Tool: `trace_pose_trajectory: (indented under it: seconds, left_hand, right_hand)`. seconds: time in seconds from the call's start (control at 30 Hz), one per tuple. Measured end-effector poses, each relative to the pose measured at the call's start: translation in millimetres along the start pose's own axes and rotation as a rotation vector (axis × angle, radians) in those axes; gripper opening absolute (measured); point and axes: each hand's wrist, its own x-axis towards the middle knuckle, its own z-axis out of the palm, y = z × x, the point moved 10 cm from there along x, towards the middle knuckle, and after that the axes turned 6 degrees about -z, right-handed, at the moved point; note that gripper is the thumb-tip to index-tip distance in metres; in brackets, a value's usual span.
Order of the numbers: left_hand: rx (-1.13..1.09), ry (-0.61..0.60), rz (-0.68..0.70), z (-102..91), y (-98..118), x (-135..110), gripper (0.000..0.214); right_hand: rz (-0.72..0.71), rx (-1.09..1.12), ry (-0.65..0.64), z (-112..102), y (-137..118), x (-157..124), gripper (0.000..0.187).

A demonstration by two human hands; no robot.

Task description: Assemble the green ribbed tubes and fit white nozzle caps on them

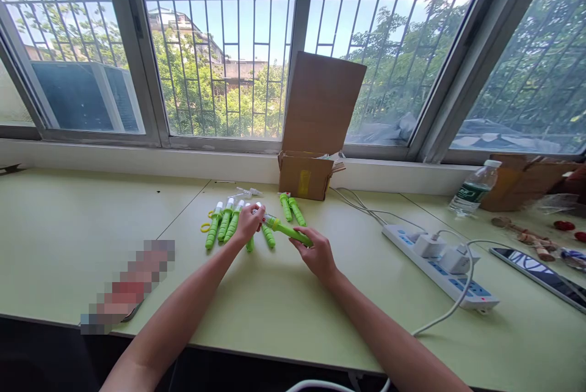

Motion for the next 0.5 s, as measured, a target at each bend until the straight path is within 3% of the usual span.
trace_pose_trajectory:
  seconds: [0.5]
  left_hand:
    - [0.030,0.005,-0.022,0.0,-8.3,4.2,0.032]
  right_hand:
    - [0.041,0.078,-0.041,3.9,-0.2,-1.1,0.029]
